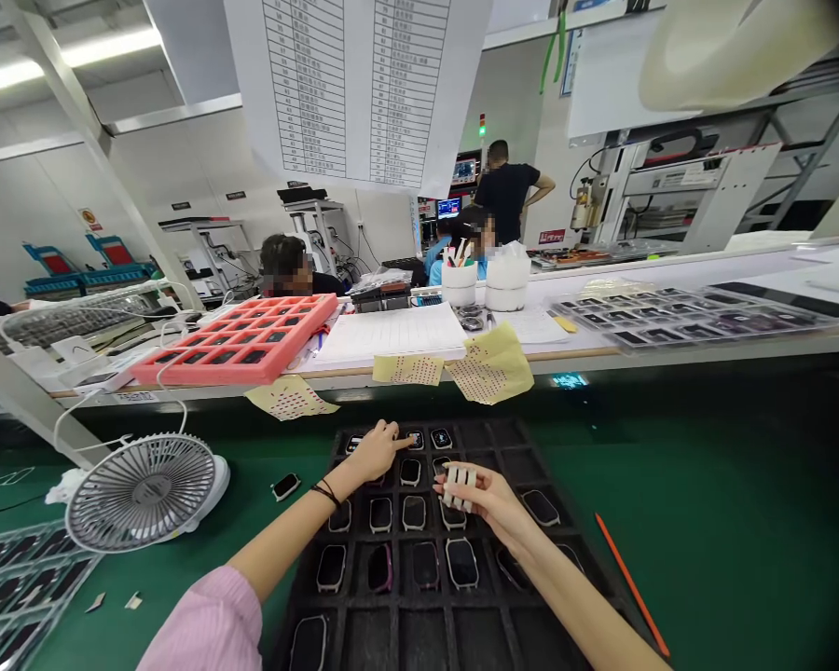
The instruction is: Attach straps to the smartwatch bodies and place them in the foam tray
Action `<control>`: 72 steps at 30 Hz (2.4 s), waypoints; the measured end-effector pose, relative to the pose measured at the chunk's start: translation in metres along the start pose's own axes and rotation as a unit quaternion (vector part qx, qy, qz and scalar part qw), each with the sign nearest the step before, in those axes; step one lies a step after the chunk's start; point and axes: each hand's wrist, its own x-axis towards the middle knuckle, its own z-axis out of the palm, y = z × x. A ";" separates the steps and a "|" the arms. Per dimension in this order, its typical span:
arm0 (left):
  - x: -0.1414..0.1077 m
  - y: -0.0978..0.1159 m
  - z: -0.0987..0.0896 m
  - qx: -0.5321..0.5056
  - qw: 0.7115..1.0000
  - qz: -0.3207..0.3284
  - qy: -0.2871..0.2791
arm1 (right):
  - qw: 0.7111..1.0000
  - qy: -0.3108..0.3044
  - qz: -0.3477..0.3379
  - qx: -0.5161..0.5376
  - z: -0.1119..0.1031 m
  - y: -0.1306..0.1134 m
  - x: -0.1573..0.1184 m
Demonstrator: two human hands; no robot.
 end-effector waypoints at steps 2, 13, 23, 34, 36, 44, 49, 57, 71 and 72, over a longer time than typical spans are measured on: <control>0.007 -0.001 -0.003 -0.002 1.000 -0.014 0.007 | 1.000 0.001 -0.003 -0.003 -0.001 0.002 0.001; 0.051 0.030 0.003 -0.032 0.999 -0.020 0.006 | 1.000 0.030 -0.001 0.001 -0.002 -0.006 0.002; 0.044 0.029 -0.004 -0.049 0.999 0.013 0.010 | 1.000 0.009 0.003 0.000 0.000 0.000 0.002; 0.052 0.040 -0.004 -0.092 0.996 0.011 -0.002 | 1.000 0.010 -0.003 -0.009 -0.001 -0.005 0.002; 0.048 0.040 -0.008 -0.118 0.993 0.021 -0.001 | 1.000 0.009 -0.007 -0.003 -0.001 -0.003 0.002; 0.084 0.038 -0.006 -0.292 0.954 -0.053 0.052 | 0.998 0.024 -0.054 0.022 -0.012 -0.016 0.013; 0.136 0.063 0.008 -0.418 0.903 -0.077 0.060 | 0.993 0.057 -0.103 0.019 -0.051 -0.056 0.032; 0.157 0.093 0.014 -0.493 0.865 -0.047 0.076 | 0.993 0.085 -0.071 -0.038 -0.094 -0.064 0.067; 0.114 0.093 -0.028 -0.457 0.878 0.062 0.129 | 0.991 0.005 -0.048 -0.123 -0.096 -0.063 0.054; 0.110 0.093 -0.027 -0.441 0.887 0.056 0.126 | 0.989 0.019 -0.054 -0.139 -0.099 -0.060 0.054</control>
